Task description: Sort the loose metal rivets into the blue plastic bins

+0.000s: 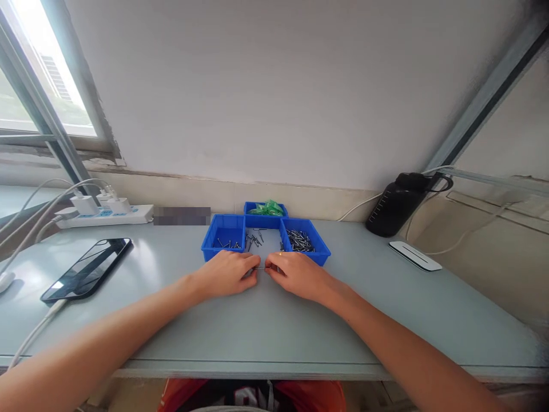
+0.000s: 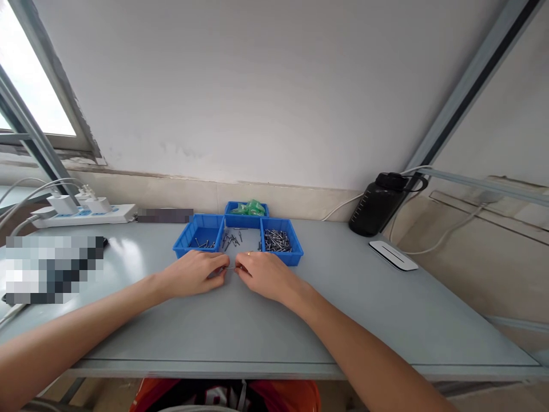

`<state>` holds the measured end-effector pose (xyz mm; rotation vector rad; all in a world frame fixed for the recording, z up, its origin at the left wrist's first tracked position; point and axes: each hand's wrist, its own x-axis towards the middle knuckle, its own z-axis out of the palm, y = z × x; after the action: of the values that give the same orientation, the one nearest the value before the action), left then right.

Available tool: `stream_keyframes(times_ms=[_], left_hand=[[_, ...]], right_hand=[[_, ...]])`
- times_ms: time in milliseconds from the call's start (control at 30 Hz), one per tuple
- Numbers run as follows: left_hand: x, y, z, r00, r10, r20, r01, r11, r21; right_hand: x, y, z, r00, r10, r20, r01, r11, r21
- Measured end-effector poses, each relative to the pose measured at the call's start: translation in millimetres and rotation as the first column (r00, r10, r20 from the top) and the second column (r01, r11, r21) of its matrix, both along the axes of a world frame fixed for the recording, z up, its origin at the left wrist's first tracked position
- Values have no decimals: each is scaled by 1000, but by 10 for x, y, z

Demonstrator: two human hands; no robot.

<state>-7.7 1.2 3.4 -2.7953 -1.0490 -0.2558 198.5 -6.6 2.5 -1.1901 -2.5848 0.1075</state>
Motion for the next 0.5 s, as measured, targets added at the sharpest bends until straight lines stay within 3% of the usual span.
stream_keyframes(times_ms=[133, 300, 500], left_hand=[[-8, 11, -14, 993, -67, 101, 62, 997, 56], [-15, 33, -39, 976, -186, 113, 179, 981, 72], [-4, 16, -30, 987, -136, 87, 134, 991, 24]], right_hand=[[-6, 4, -9, 1000, 15, -5, -15, 1000, -7], [-32, -6, -24, 999, 33, -21, -34, 998, -44], [-7, 18, -23, 998, 25, -49, -30, 995, -94]])
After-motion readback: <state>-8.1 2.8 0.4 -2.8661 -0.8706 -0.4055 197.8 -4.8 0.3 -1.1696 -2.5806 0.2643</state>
